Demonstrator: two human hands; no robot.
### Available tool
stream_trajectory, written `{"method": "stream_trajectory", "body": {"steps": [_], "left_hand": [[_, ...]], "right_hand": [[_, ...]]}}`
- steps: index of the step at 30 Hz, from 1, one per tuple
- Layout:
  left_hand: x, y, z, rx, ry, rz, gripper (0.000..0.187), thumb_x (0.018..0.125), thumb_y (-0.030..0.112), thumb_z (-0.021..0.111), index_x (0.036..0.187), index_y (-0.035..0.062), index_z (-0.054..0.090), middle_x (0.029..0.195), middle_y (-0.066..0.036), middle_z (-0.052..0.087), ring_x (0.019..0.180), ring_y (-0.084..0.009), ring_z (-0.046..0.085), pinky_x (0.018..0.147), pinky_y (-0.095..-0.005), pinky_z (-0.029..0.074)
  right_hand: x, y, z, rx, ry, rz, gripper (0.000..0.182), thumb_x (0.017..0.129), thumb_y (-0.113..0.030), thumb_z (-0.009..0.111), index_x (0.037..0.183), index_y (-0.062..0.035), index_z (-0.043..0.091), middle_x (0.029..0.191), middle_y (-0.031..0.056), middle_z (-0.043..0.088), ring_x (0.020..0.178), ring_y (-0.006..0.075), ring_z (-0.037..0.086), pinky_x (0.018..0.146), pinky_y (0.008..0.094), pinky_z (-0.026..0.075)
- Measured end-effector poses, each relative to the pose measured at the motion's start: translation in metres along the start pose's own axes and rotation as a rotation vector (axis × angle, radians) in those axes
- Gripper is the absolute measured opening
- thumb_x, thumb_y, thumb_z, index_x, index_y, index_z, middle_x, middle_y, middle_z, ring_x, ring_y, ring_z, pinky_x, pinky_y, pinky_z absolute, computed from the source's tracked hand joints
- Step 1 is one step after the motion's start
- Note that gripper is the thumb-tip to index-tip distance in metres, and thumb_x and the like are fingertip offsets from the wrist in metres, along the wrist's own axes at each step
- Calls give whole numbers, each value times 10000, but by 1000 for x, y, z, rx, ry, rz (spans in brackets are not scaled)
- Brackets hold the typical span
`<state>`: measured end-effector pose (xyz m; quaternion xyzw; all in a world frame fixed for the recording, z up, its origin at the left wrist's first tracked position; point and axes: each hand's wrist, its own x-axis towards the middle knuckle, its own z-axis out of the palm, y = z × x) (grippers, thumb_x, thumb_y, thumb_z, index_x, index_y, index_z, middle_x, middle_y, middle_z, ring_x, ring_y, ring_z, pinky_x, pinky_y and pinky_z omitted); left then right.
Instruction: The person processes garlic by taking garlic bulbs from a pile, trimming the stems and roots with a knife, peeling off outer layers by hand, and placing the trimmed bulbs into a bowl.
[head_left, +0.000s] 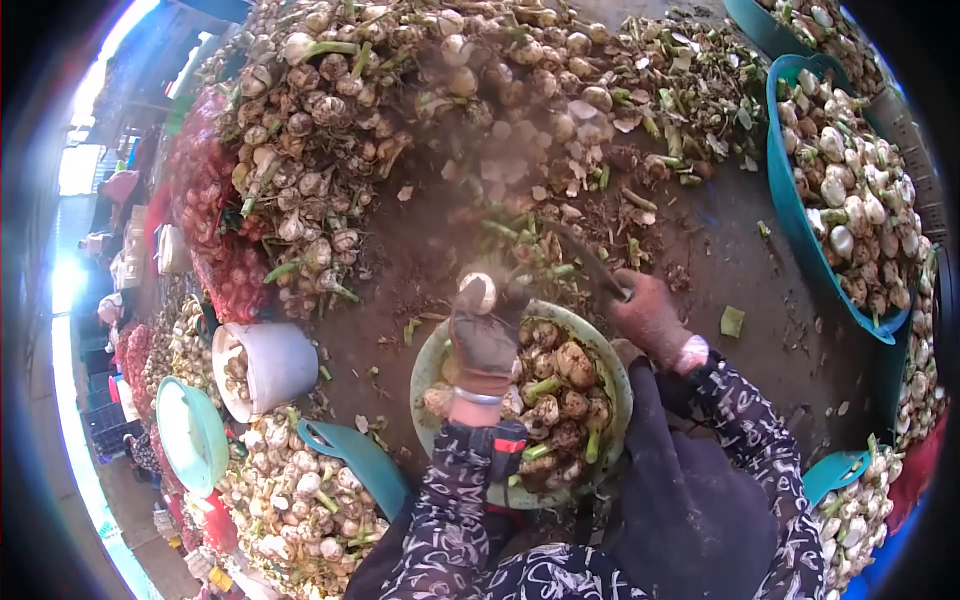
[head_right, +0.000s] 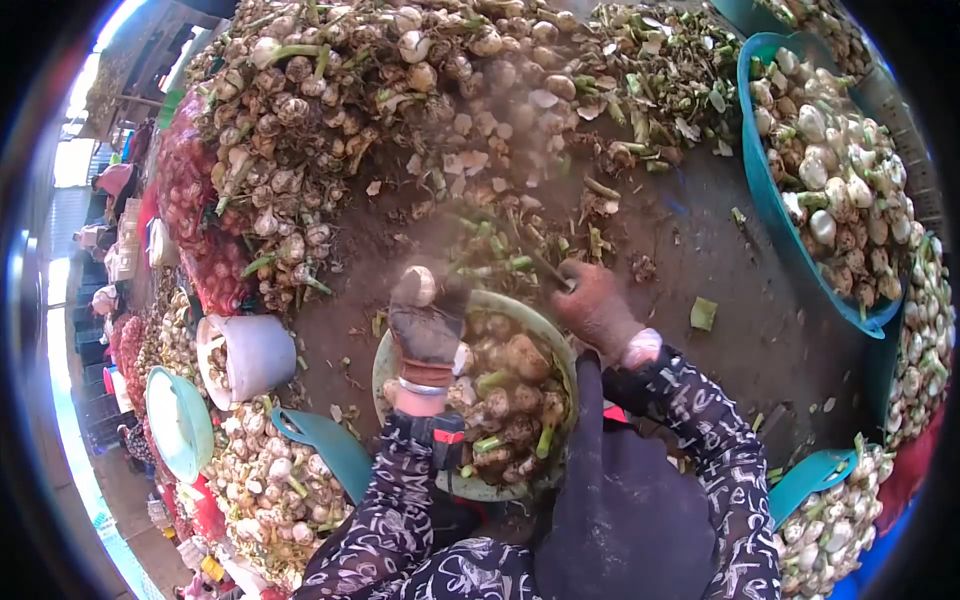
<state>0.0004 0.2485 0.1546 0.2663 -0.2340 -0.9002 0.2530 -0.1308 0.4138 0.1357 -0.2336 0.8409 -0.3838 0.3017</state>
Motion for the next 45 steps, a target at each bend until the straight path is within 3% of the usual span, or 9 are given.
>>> {"method": "stream_trajectory", "body": {"steps": [9, 13, 16, 20, 23, 29, 36, 41, 45], "left_hand": [[-8, 8, 38, -242, -138, 78, 230, 826, 258, 576, 908, 46, 544, 822, -94, 616, 697, -196, 599, 666, -331, 530], [-22, 80, 11, 1131, -839, -324, 487, 743, 120, 710, 1194, 60, 538, 1127, -59, 574, 1039, -200, 552, 895, -347, 472], [18, 124, -54, 1635, -494, -238, 559, 664, 180, 797, 1149, 42, 555, 1282, -86, 496, 1056, -222, 549, 885, -345, 478], [121, 187, -112, 2391, 266, 732, 379, 774, 249, 668, 1077, 35, 588, 1112, -191, 579, 1018, -337, 584, 821, -419, 496], [214, 222, -243, 2564, 269, 571, 232, 828, 176, 576, 1014, 47, 627, 1024, -200, 617, 1001, -344, 597, 812, -440, 499], [223, 214, -208, 2757, 445, 149, 227, 852, 160, 522, 1034, 110, 648, 923, -136, 667, 920, -320, 640, 784, -411, 511], [143, 166, -137, 2256, 55, -132, 322, 851, 277, 579, 1055, 39, 655, 995, -166, 666, 925, -265, 651, 784, -377, 520], [75, 91, -77, 209, -403, 33, 438, 891, 296, 562, 1225, 16, 511, 1142, -85, 591, 1021, -227, 597, 863, -367, 497], [44, 48, -27, 63, -297, -86, 420, 908, 267, 542, 1224, -6, 497, 1140, -97, 587, 1033, -223, 587, 892, -374, 499]], "right_hand": [[19, 15, 21, -296, -319, -76, 362, 800, -366, 573, 922, -36, 661, 841, 300, 615, 817, 440, 609, 715, 460, 493], [3, 34, -2, 7, -280, 229, 370, 781, -262, 583, 1054, -22, 650, 894, 245, 655, 876, 359, 645, 771, 415, 492], [14, 55, -1, -191, -242, 109, 370, 778, -251, 581, 1040, 2, 645, 903, 250, 652, 879, 377, 636, 782, 410, 495], [24, 61, 17, -135, -223, 143, 357, 775, -239, 588, 1022, 13, 643, 920, 251, 649, 890, 392, 627, 789, 411, 496], [31, 66, 30, -162, -264, 174, 343, 767, -213, 608, 1015, 21, 642, 927, 239, 656, 889, 378, 636, 784, 402, 499], [34, 78, 18, -178, -236, 348, 333, 762, -177, 624, 1014, 41, 640, 913, 223, 671, 871, 327, 658, 767, 387, 502], [43, 72, 23, -37, -178, 157, 314, 788, -179, 612, 1011, 41, 642, 853, 201, 676, 795, 279, 654, 727, 362, 499], [34, 2, 16, 187, -266, 144, 302, 802, -198, 595, 1003, 23, 647, 810, 146, 670, 723, 198, 607, 687, 333, 479], [24, -19, 20, 136, -149, -128, 316, 803, -222, 598, 1014, 9, 646, 839, 189, 675, 784, 262, 657, 717, 364, 495]]}}
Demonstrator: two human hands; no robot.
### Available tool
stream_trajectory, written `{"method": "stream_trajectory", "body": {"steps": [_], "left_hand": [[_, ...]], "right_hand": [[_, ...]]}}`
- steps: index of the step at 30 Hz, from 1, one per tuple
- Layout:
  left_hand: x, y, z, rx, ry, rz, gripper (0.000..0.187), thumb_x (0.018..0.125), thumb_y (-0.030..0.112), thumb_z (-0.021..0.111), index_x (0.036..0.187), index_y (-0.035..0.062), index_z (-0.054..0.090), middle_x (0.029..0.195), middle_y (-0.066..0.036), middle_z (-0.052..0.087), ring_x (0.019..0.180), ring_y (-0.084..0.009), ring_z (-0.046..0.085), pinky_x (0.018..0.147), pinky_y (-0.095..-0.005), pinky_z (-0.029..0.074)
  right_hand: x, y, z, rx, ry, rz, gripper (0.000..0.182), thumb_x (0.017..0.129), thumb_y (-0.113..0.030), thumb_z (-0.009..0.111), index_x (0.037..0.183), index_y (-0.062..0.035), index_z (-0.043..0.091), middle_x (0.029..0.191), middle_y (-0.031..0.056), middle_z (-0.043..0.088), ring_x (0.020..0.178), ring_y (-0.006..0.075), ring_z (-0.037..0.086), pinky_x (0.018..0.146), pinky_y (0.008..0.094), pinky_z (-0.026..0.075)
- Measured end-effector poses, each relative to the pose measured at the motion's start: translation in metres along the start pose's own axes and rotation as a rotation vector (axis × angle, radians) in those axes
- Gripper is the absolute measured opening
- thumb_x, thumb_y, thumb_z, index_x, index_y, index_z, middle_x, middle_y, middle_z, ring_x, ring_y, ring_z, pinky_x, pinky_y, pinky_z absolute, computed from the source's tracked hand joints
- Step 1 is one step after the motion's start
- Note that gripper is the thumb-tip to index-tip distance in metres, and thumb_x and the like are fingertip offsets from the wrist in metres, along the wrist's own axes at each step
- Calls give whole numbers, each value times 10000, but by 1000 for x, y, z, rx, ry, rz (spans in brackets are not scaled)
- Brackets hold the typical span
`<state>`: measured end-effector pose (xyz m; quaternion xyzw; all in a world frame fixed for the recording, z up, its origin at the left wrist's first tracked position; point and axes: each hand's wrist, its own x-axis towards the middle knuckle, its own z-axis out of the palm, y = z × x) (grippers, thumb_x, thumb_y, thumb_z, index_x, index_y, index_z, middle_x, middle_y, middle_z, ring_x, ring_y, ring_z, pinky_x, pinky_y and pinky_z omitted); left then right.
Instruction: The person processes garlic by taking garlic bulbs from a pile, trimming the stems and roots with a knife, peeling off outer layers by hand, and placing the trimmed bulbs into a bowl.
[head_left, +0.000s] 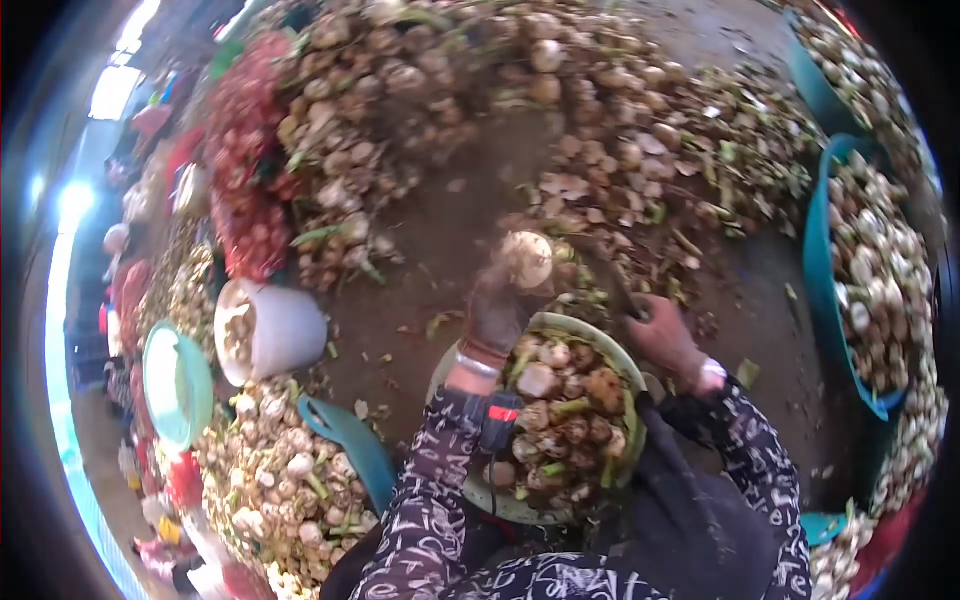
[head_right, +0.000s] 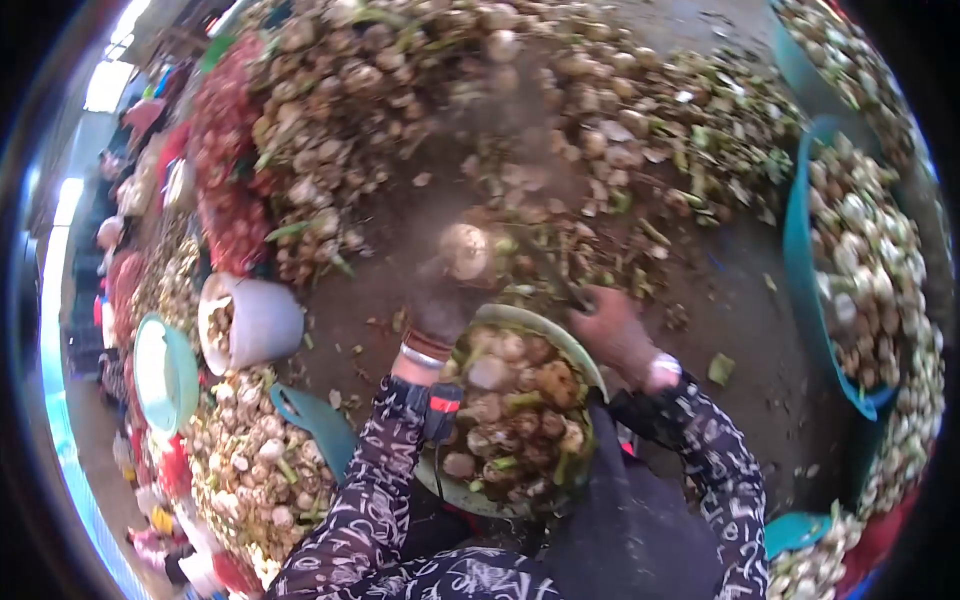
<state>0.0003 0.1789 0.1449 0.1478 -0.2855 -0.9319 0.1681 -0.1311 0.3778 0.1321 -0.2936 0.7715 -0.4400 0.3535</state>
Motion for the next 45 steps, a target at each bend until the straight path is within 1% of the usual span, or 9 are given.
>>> {"method": "stream_trajectory", "body": {"steps": [4, 7, 15, 18, 24, 26, 32, 42, 45], "left_hand": [[-16, -32, 30, -66, 91, -29, 407, 894, 225, 585, 1243, 37, 494, 1144, -109, 585, 1005, -219, 605, 841, -366, 544], [-26, -36, 22, 611, 151, 163, 517, 781, 52, 710, 1244, 12, 484, 1138, -108, 587, 1000, -214, 613, 844, -337, 536], [-39, -34, 23, 638, -47, 227, 518, 778, 212, 743, 1207, 33, 513, 1075, -74, 621, 964, -181, 604, 847, -331, 514], [-46, -44, -25, 1579, -289, 385, 525, 774, 284, 750, 1173, 17, 538, 1044, -71, 632, 952, -170, 606, 816, -321, 508], [-62, -55, 22, 714, 121, 70, 455, 794, 324, 716, 1083, -9, 604, 884, -47, 665, 830, -161, 631, 791, -329, 498], [-60, -52, 37, 898, 130, 37, 456, 776, 251, 738, 1117, -9, 583, 853, -43, 659, 806, -145, 628, 805, -305, 497], [-83, -20, 95, 817, 6, -2, 651, 685, 123, 795, 1241, 18, 472, 1074, -76, 600, 981, -157, 582, 885, -304, 479], [-66, -27, 62, 1154, -69, 14, 653, 746, 98, 754, 1297, 16, 412, 1097, -67, 608, 974, -162, 608, 837, -283, 516], [-66, -25, 85, 631, 207, -120, 614, 734, 145, 777, 1255, 28, 474, 992, -65, 649, 895, -177, 638, 769, -291, 545]], "right_hand": [[-19, -29, -7, -36, -11, 92, 328, 785, -283, 603, 1030, -73, 663, 890, 222, 655, 857, 364, 642, 747, 393, 499], [-28, -12, -16, -159, -78, 90, 310, 826, -271, 597, 1025, -41, 655, 863, 186, 668, 820, 279, 650, 744, 373, 485], [-50, -66, -44, -400, -16, -292, 225, 742, -266, 683, 770, -88, 547, 664, 138, 586, 663, 333, 616, 588, 431, 477], [-47, -64, -34, -498, 11, -427, 266, 714, -273, 702, 787, -82, 532, 677, 140, 585, 666, 334, 614, 586, 432, 480], [-32, -25, -24, -416, 77, -508, 297, 691, -280, 716, 808, -77, 533, 711, 125, 594, 684, 330, 613, 587, 429, 482], [-27, -15, -20, -375, 89, -536, 302, 686, -282, 720, 814, -79, 536, 707, 124, 592, 692, 326, 614, 592, 423, 485], [0, 52, -71, -634, 143, 221, 242, 745, -234, 634, 917, -64, 627, 805, 183, 652, 754, 353, 638, 681, 438, 510], [-39, -10, -18, -405, 159, -538, 195, 738, -221, 696, 778, -75, 574, 694, 139, 607, 651, 299, 631, 573, 390, 498], [0, 23, -45, -705, 88, 125, 283, 791, -330, 629, 871, -60, 613, 756, 168, 647, 701, 334, 645, 600, 420, 500]]}}
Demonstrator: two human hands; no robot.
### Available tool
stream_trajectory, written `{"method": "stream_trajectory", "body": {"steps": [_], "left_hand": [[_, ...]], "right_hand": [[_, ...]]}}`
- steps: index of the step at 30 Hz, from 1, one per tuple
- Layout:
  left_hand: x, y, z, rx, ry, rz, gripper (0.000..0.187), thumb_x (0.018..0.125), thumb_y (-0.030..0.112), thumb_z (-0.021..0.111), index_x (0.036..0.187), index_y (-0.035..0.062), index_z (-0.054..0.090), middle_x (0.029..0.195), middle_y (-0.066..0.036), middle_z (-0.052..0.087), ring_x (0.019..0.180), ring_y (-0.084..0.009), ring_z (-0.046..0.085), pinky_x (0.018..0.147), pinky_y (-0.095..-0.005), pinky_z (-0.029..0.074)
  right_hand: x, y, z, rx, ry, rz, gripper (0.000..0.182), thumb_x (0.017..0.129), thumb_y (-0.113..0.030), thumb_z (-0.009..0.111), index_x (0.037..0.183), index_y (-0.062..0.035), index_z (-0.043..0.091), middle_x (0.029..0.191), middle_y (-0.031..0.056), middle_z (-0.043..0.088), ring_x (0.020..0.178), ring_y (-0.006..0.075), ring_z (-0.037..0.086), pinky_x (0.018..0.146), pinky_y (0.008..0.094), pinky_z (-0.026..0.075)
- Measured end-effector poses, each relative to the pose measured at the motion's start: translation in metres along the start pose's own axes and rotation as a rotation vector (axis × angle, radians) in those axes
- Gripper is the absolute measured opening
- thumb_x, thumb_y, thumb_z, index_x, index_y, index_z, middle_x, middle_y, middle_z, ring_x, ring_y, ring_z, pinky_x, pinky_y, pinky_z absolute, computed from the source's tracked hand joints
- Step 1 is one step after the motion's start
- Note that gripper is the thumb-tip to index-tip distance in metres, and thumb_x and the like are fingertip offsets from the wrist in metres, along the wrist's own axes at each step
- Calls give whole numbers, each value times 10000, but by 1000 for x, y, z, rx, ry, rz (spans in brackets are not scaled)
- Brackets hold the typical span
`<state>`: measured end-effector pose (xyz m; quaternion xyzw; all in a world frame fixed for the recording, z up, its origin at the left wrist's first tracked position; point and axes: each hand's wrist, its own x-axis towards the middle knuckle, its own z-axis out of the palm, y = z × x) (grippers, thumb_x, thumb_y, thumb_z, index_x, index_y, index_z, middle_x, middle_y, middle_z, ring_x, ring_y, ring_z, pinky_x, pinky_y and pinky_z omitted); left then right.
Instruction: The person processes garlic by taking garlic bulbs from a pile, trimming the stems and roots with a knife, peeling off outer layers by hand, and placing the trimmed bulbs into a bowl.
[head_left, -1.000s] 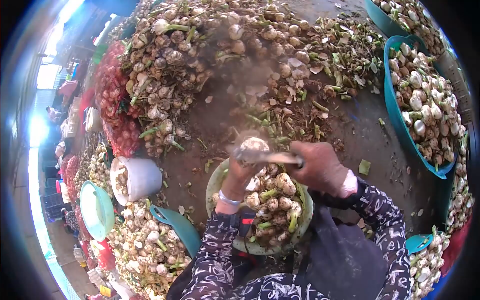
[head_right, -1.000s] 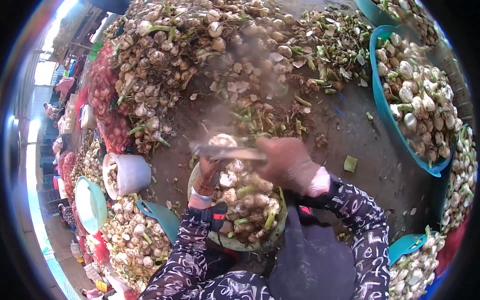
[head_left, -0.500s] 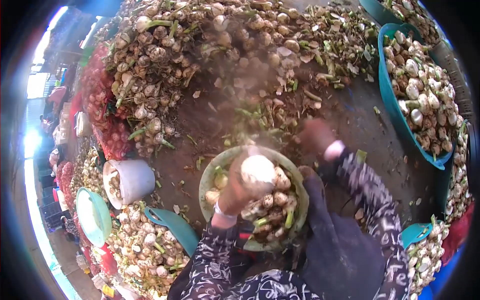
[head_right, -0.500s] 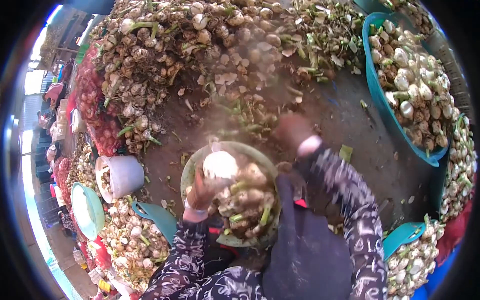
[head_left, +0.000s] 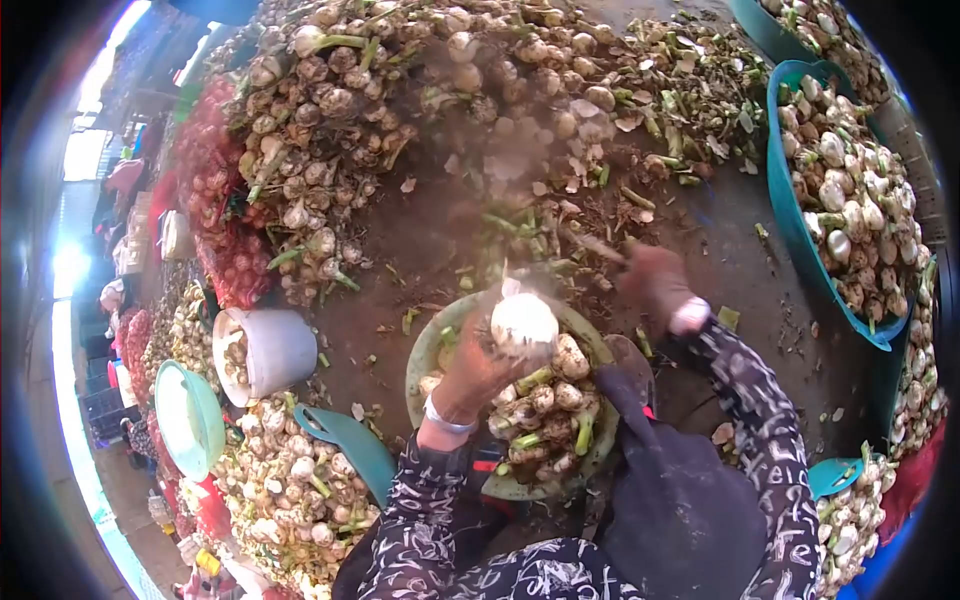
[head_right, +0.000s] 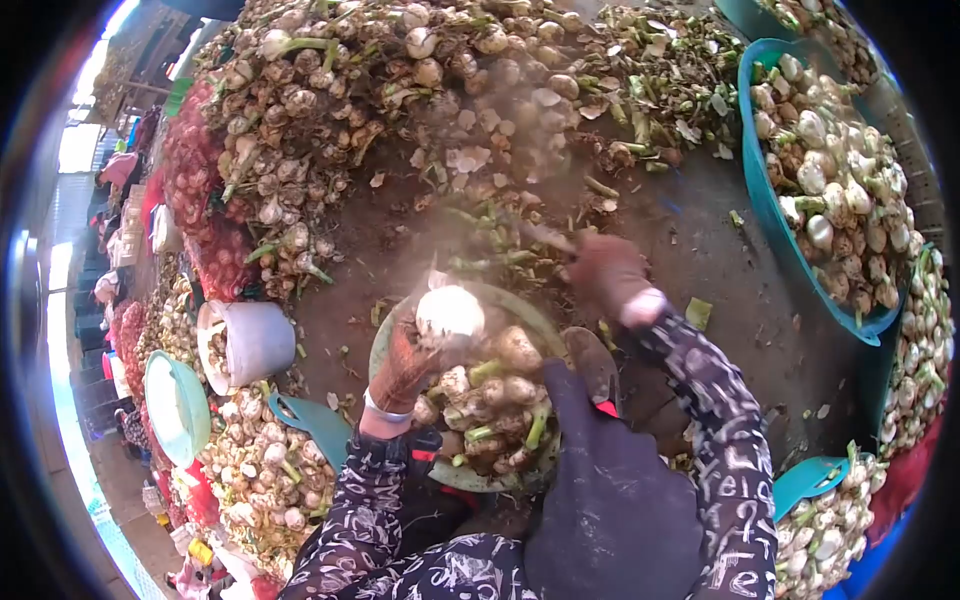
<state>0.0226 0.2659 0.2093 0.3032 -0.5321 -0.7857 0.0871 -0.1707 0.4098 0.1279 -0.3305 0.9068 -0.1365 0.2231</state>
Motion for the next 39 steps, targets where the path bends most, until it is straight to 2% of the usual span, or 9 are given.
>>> {"method": "stream_trajectory", "body": {"steps": [3, 11, 13, 17, 22, 26, 29, 32, 39], "left_hand": [[11, 16, -9, 359, -33, 290, 351, 854, 115, 644, 1164, -16, 545, 1047, -96, 634, 882, -172, 641, 800, -286, 549], [26, -27, -43, -812, -78, 103, 476, 842, 422, 590, 1154, 65, 543, 1045, -95, 624, 897, -242, 627, 696, -376, 556], [27, -39, -23, -709, 444, 78, 357, 869, 357, 593, 1048, 48, 581, 923, -103, 633, 694, -195, 636, 504, -288, 529], [34, -64, -32, -686, 436, 72, 362, 853, 375, 611, 1039, 66, 583, 957, -101, 627, 673, -193, 634, 469, -279, 518], [2, -26, -30, -708, -15, 260, 470, 799, 422, 648, 1069, 44, 577, 1157, -108, 573, 1089, -282, 546, 883, -398, 498], [-13, 37, -69, 799, -624, 152, 462, 729, 234, 767, 1129, 99, 579, 1127, -40, 568, 1115, -167, 496, 976, -335, 390], [28, 17, -141, 355, -1, -77, 614, 729, 285, 767, 1244, 77, 506, 1226, -112, 536, 1170, -229, 483, 1023, -357, 361], [81, 44, -224, 1736, 831, -1, 762, 756, 524, 614, 1328, 65, 408, 1317, -241, 465, 1231, -371, 438, 998, -480, 371], [171, 42, -365, 2131, 832, -99, 840, 673, 529, 675, 1318, 53, 424, 1331, -253, 444, 1265, -378, 401, 1071, -514, 221]], "right_hand": [[-19, 7, -11, 286, 110, 103, 278, 805, -349, 603, 880, -84, 643, 799, 176, 652, 798, 374, 632, 699, 452, 495], [-25, -20, 6, 605, 2, 31, 322, 797, -367, 589, 889, -65, 646, 820, 202, 642, 812, 396, 618, 729, 446, 485], [-16, -33, 1, 461, 2, -6, 321, 800, -370, 590, 881, -64, 642, 797, 196, 642, 783, 384, 623, 710, 444, 482], [-39, -80, -72, 847, 313, -276, 200, 822, -213, 606, 838, -14, 621, 753, 173, 637, 643, 243, 628, 573, 394, 468], [-8, -15, 12, 274, -339, 46, 399, 782, -346, 628, 964, 9, 641, 845, 240, 652, 851, 346, 649, 743, 426, 500], [-16, 17, 27, 331, -281, 129, 384, 785, -309, 592, 976, 19, 653, 903, 242, 654, 899, 387, 625, 780, 415, 495], [-18, 14, 23, 334, -287, 82, 381, 794, -293, 584, 1008, 17, 644, 928, 238, 654, 907, 389, 623, 796, 416, 489], [-17, 13, 45, 433, -281, 101, 377, 804, -280, 572, 1029, 16, 636, 926, 244, 650, 906, 394, 621, 809, 425, 482], [-11, -6, 48, 385, -276, 109, 394, 760, -256, 572, 1016, 37, 634, 889, 261, 646, 880, 397, 625, 796, 432, 482]]}}
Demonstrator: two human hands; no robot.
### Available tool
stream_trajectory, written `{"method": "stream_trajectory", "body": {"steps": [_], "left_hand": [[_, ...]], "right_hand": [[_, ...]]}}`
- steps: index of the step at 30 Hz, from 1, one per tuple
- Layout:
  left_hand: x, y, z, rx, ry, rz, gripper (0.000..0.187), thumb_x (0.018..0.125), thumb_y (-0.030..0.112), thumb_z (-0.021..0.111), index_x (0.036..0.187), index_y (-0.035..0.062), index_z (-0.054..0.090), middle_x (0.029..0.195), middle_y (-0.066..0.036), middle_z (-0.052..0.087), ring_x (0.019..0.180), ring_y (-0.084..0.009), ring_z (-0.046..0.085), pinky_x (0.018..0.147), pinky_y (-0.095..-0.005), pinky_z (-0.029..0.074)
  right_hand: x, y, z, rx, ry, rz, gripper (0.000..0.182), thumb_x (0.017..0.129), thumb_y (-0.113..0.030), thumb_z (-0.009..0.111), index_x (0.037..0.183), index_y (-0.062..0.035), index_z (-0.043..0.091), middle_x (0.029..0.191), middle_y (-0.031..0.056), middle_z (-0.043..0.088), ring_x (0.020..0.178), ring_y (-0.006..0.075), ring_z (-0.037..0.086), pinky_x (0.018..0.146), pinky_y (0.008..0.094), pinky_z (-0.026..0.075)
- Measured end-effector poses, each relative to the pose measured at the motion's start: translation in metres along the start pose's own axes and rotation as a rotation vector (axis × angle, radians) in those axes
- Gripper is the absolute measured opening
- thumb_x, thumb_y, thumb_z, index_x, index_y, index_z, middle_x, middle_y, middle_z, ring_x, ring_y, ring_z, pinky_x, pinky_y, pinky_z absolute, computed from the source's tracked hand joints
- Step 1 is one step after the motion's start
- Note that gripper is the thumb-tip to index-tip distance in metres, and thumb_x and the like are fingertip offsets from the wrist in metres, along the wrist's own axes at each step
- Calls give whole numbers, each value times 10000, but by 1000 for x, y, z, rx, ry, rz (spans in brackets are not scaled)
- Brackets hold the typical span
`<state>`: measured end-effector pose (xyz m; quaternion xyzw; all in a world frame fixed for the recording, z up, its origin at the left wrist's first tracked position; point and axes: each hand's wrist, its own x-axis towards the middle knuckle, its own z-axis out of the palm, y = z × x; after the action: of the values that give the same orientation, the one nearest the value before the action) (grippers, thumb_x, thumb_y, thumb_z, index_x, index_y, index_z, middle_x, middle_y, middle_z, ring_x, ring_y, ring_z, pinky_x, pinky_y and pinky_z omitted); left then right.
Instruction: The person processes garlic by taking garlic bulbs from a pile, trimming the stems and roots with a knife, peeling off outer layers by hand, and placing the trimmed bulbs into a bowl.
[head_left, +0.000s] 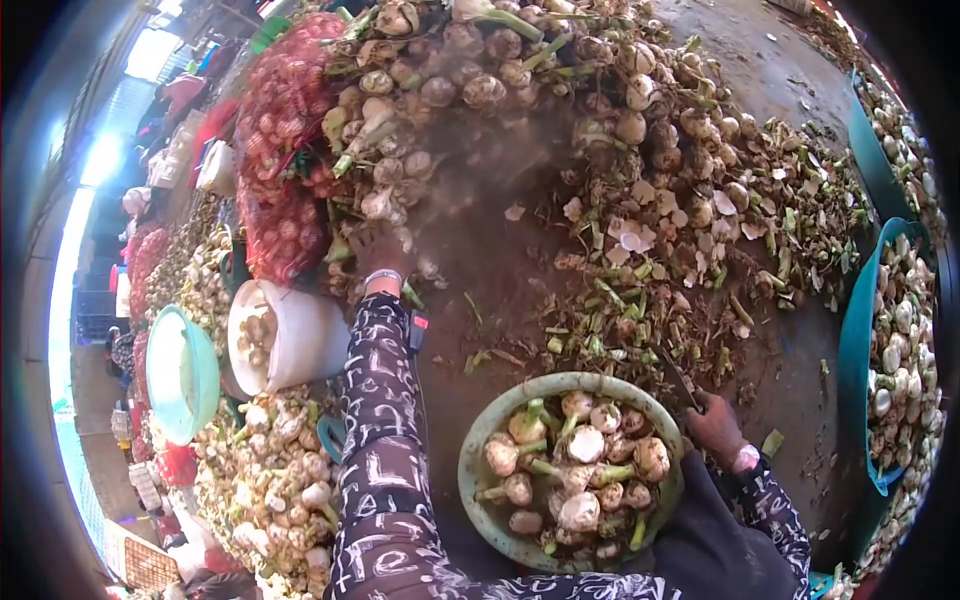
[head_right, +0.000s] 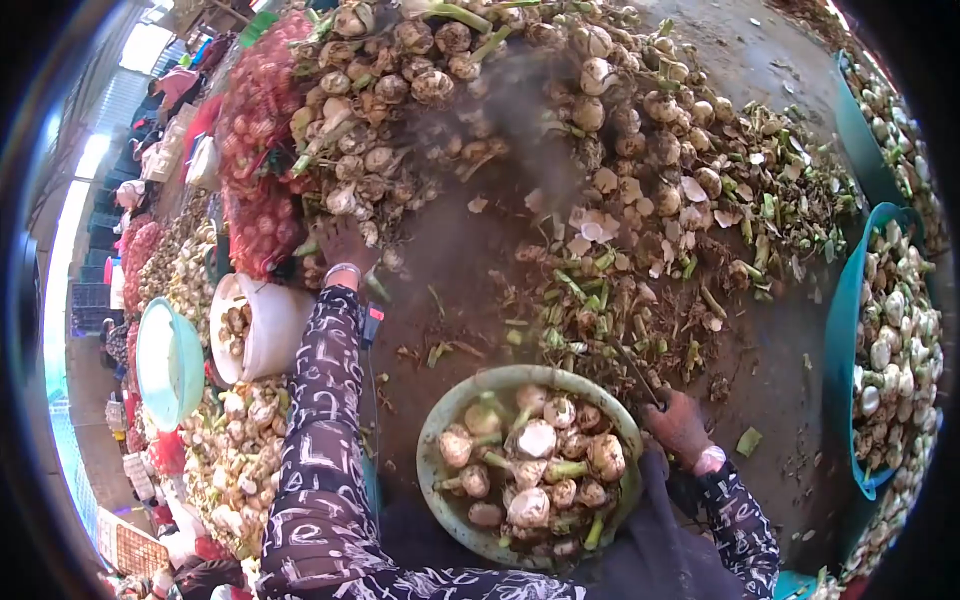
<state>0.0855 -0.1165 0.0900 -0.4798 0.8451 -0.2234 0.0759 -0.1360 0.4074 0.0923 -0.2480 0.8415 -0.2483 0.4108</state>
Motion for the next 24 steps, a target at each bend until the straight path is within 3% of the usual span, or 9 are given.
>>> {"method": "stream_trajectory", "body": {"steps": [2, 4, 5, 6, 9, 12, 13, 18, 24], "left_hand": [[8, 5, 1, 6, -25, 10, 859, 645, 550, 693, 1303, 58, 444, 1314, -253, 467, 1243, -383, 433, 1046, -506, 291], [5, 4, -28, -318, -503, -202, 902, 616, 602, 706, 1287, 56, 452, 1277, -249, 506, 1148, -391, 524, 927, -481, 439], [3, -7, -6, -541, -420, -131, 890, 587, 554, 776, 1258, 51, 477, 1190, -183, 585, 1022, -341, 611, 820, -422, 519], [-2, -9, 31, -533, -422, -120, 890, 587, 554, 776, 1258, 51, 477, 1190, -183, 585, 1022, -341, 611, 820, -422, 519], [-68, 20, -28, -1488, -549, -61, 747, 630, 373, 799, 1228, 49, 489, 1134, -125, 604, 983, -255, 612, 827, -365, 516], [-129, 63, -99, -1957, -654, 188, 631, 674, 192, 823, 1197, 48, 500, 1078, -68, 624, 944, -169, 614, 834, -308, 514], [-144, 77, -113, -2037, -545, 455, 612, 690, 181, 817, 1194, 45, 496, 1088, -76, 620, 947, -162, 613, 832, -303, 515], [-199, 119, -146, -1678, -290, 656, 672, 660, 245, 848, 1176, 29, 476, 1057, -77, 623, 936, -162, 615, 825, -310, 519], [-252, 137, -155, -2135, -583, 244, 793, 638, 236, 858, 1251, 13, 407, 1076, -112, 614, 960, -196, 619, 834, -330, 530]], "right_hand": [[2, 6, 0, -34, -41, 12, 386, 761, -249, 563, 1011, 36, 634, 884, 259, 644, 868, 394, 625, 788, 433, 482], [7, 18, 5, -35, 15, -17, 381, 762, -250, 564, 1011, 30, 634, 879, 251, 646, 856, 390, 626, 779, 433, 482], [10, 21, 6, -24, 86, -60, 375, 764, -250, 565, 1011, 23, 635, 873, 243, 648, 845, 387, 627, 769, 433, 482], [11, 12, 4, -14, 86, -51, 375, 764, -250, 565, 1011, 23, 635, 873, 243, 648, 845, 387, 627, 769, 433, 482], [1, -58, -18, 118, 134, -173, 323, 781, -253, 586, 985, -9, 640, 851, 231, 645, 805, 374, 630, 729, 423, 483], [-7, -105, -24, 71, 33, -267, 260, 784, -168, 625, 986, -5, 630, 800, 201, 645, 755, 278, 646, 698, 365, 497], [-12, -118, -26, 12, 55, -376, 221, 778, -169, 638, 942, -22, 622, 771, 190, 635, 722, 291, 643, 659, 371, 496], [-36, -133, -19, -147, 145, -602, 240, 719, -229, 703, 857, -76, 580, 740, 159, 612, 710, 349, 620, 605, 426, 487], [-41, -102, -18, -200, 287, -778, 239, 730, -202, 678, 909, -88, 568, 743, 108, 634, 680, 299, 644, 595, 420, 502]]}}
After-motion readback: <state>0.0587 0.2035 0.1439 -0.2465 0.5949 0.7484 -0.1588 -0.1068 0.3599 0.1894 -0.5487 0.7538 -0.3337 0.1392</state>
